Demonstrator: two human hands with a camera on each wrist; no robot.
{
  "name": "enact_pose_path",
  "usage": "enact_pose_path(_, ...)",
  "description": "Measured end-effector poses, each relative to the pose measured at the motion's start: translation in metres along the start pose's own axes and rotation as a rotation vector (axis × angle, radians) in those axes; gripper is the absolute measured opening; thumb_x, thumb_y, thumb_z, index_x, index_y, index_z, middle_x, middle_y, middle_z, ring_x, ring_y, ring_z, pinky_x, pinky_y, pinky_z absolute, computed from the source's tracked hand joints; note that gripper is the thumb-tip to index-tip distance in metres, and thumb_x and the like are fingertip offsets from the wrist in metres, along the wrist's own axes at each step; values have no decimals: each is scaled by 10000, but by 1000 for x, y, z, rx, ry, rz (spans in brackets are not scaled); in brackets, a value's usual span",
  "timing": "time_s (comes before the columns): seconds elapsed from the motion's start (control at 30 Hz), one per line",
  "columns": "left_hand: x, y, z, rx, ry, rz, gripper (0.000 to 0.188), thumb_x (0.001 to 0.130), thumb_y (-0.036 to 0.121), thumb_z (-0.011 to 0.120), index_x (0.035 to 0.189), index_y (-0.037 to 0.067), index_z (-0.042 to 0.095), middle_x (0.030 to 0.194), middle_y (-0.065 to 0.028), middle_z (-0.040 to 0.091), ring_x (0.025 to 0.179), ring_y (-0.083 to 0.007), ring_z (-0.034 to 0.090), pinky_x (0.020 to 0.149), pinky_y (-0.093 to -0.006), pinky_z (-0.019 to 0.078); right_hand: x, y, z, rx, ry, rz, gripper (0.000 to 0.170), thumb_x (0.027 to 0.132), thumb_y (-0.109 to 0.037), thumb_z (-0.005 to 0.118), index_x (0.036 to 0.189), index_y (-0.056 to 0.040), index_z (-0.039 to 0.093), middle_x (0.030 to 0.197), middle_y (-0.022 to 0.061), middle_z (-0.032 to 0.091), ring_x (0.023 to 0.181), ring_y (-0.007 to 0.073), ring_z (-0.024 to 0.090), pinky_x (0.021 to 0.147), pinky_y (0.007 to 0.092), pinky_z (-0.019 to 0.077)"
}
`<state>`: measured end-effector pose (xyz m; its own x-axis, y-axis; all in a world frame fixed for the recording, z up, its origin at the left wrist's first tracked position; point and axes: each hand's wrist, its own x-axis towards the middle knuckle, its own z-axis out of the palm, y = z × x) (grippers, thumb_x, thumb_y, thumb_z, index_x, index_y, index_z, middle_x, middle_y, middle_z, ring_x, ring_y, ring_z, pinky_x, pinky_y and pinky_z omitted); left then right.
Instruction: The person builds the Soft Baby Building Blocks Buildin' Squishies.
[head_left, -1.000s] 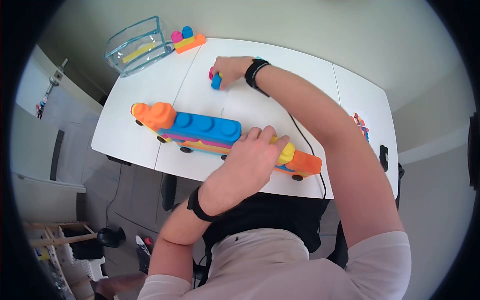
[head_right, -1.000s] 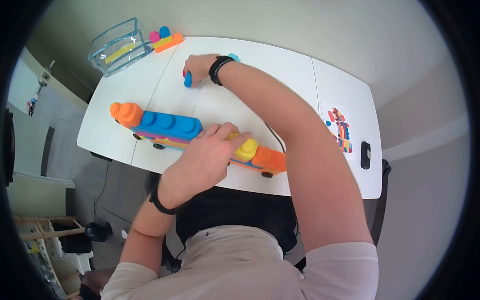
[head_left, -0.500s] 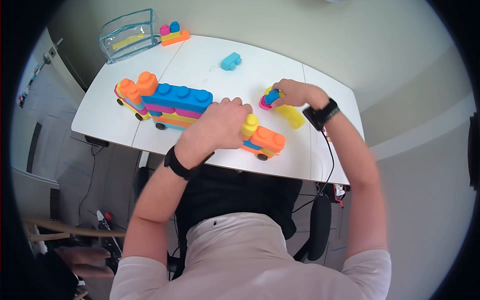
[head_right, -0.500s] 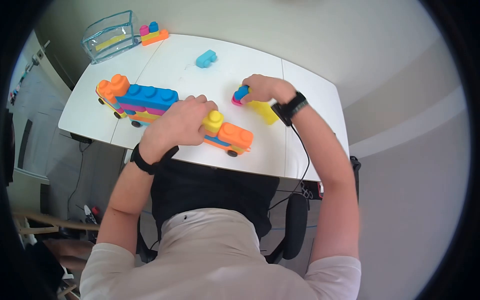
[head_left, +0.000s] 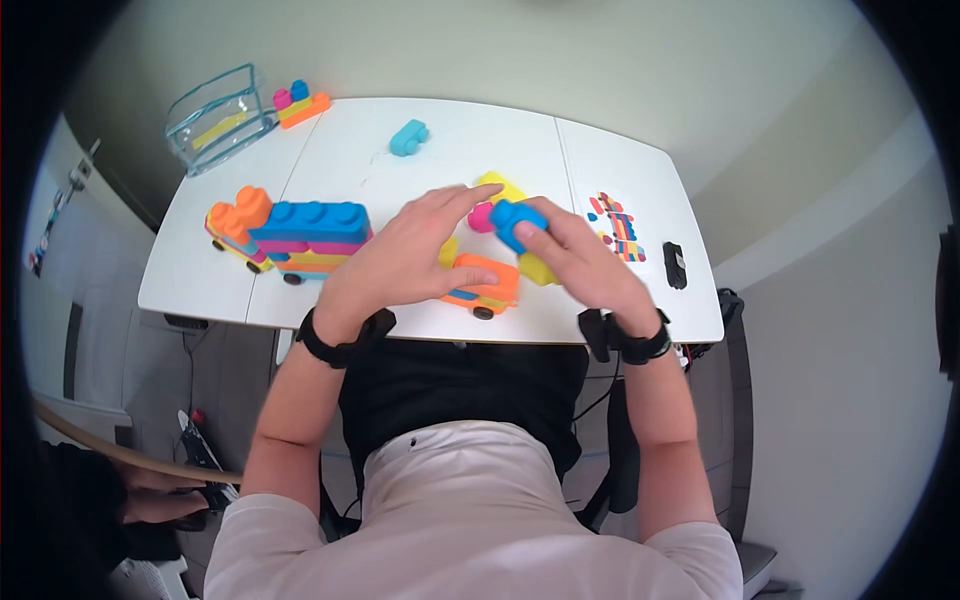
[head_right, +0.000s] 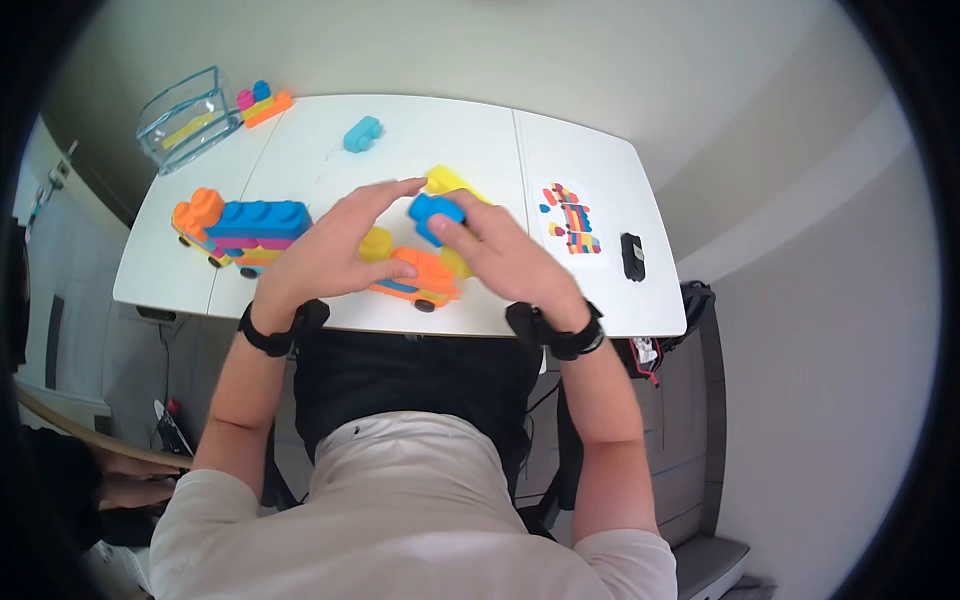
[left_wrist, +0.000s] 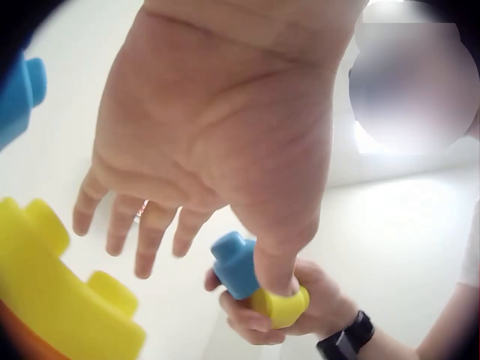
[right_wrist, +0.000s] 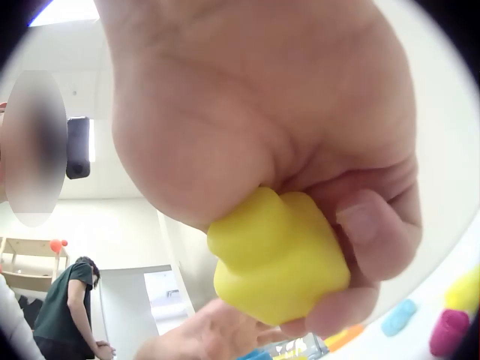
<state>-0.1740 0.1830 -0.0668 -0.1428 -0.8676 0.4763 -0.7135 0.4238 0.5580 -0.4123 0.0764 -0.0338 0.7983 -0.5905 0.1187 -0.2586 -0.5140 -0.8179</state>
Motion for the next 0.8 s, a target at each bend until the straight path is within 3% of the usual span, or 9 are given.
enact_pose_path(0.13, 17, 8, -10, -164, -100, -23, 607, 912, 233, 875, 1467, 68, 693, 1451, -157, 732, 1304, -337, 702, 1117, -446, 545, 4, 0, 23, 29, 21, -71, 506, 1140, -450, 632, 1289, 34, 655, 1009, 163, 741, 905, 259, 692, 835, 396, 561)
enact_pose_path(0.2, 17, 1, -15, -157, 15, 27, 527, 939, 191, 854, 1438, 85, 721, 1326, -156, 790, 1139, -308, 761, 1019, -405, 599, 5, -7, 27, 29, 65, -103, 508, 1049, -342, 772, 1327, 34, 572, 1105, 184, 719, 966, 298, 704, 871, 404, 569)
enact_pose_path(0.23, 19, 1, -19, -179, 23, 1, 512, 939, 150, 853, 1434, 99, 730, 1315, -146, 784, 1146, -272, 757, 969, -370, 616, 4, -1, 29, 30, 70, -104, 508, 1049, -342, 772, 1327, 34, 572, 1105, 184, 719, 966, 298, 704, 871, 404, 569)
enact_pose_path(0.3, 22, 2, -27, -160, 55, -16, 521, 930, 132, 860, 1433, 100, 731, 1286, -138, 784, 1146, -260, 756, 962, -362, 621, 2, 19, 35, -129, 107, -211, 625, 914, -178, 875, 1343, 7, 460, 1178, 209, 669, 1025, 349, 703, 912, 434, 571)
enact_pose_path(0.4, 23, -2, -35, -113, 113, -38, 525, 926, 125, 873, 1431, 100, 734, 1236, -129, 780, 1109, -229, 768, 904, -332, 639, -1, 28, 37, -267, 125, -218, 712, 822, -64, 888, 1322, -23, 384, 1223, 240, 617, 1051, 407, 690, 934, 474, 573)
enact_pose_path(0.57, 22, -10, -36, -118, 181, -187, 496, 955, 172, 880, 1413, 58, 726, 1194, -142, 764, 926, -178, 794, 681, -277, 650, 1, 17, 40, -165, 244, -89, 573, 807, -30, 881, 1214, -23, 478, 1241, 234, 633, 1109, 461, 680, 941, 499, 575)
enact_pose_path(0.63, 22, -4, -44, -160, 5, -419, 509, 973, 220, 878, 1392, -8, 698, 1165, -159, 751, 794, -164, 790, 546, -275, 613, 7, 17, 40, -157, 313, -107, 517, 803, -19, 878, 1173, -18, 517, 1236, 232, 643, 1137, 471, 677, 943, 508, 575)
enact_pose_path(0.73, 19, -22, -34, -207, -52, -482, 550, 998, 303, 847, 1358, -72, 668, 1089, -220, 777, 675, -258, 807, 541, -326, 611, 13, 16, 37, -272, 360, -182, 445, 810, -10, 870, 1182, -4, 626, 1203, 228, 686, 1161, 462, 695, 959, 506, 582)
enact_pose_path(0.8, 21, -40, -28, -161, -121, -512, 544, 1013, 307, 826, 1362, -73, 653, 1080, -231, 776, 679, -263, 807, 544, -331, 613, 14, 15, 36, -276, 180, -170, 582, 809, -22, 858, 1355, 1, 659, 1240, 255, 699, 1165, 471, 700, 987, 511, 587)
